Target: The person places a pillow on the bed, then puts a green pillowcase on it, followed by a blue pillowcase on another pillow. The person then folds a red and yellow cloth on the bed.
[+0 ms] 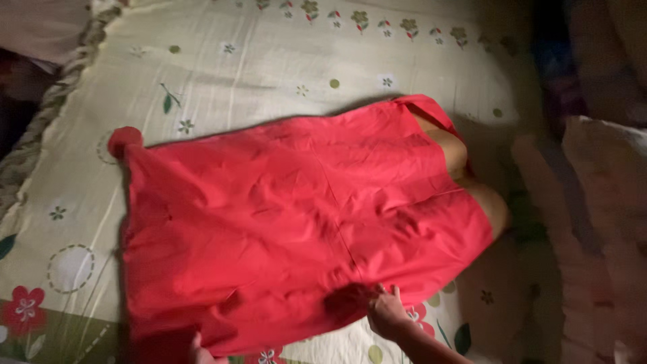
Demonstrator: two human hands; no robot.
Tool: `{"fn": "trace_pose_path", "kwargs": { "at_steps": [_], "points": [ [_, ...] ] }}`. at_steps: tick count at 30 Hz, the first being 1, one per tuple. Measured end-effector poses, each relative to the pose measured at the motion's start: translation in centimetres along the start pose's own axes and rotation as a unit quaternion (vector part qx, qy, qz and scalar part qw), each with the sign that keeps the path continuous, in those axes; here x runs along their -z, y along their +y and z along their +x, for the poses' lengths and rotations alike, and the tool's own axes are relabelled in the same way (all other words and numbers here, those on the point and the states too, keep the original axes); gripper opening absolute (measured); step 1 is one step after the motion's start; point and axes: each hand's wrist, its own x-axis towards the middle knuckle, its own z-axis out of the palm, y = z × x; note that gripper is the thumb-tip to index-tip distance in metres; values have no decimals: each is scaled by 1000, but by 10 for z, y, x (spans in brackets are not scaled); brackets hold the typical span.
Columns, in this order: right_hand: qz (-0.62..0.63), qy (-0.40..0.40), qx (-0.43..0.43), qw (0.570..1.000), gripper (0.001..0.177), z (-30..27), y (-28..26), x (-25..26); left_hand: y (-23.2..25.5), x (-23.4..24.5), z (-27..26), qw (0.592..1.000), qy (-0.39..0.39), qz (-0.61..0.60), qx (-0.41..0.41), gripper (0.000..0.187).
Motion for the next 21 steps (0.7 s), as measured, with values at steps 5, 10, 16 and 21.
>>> {"fn": "trace_pose_path", "kwargs": {
  "at_steps": [5, 10, 16, 21],
  "points": [
    [89, 133, -369, 915, 69, -11, 79, -53, -2, 8, -14, 986, 56, 153, -37, 75],
    [538, 285, -613, 504, 72, -24, 162, -85, -21, -38, -57, 738, 137, 624, -218, 88],
    [776, 337, -387, 366, 63, -6, 149, -11, -133, -158, -152, 523, -236, 721, -388, 104],
    [763, 332, -337, 440, 80, -11, 102, 91, -228, -222, -181, 414, -269, 710, -501, 83]
  ]
}}
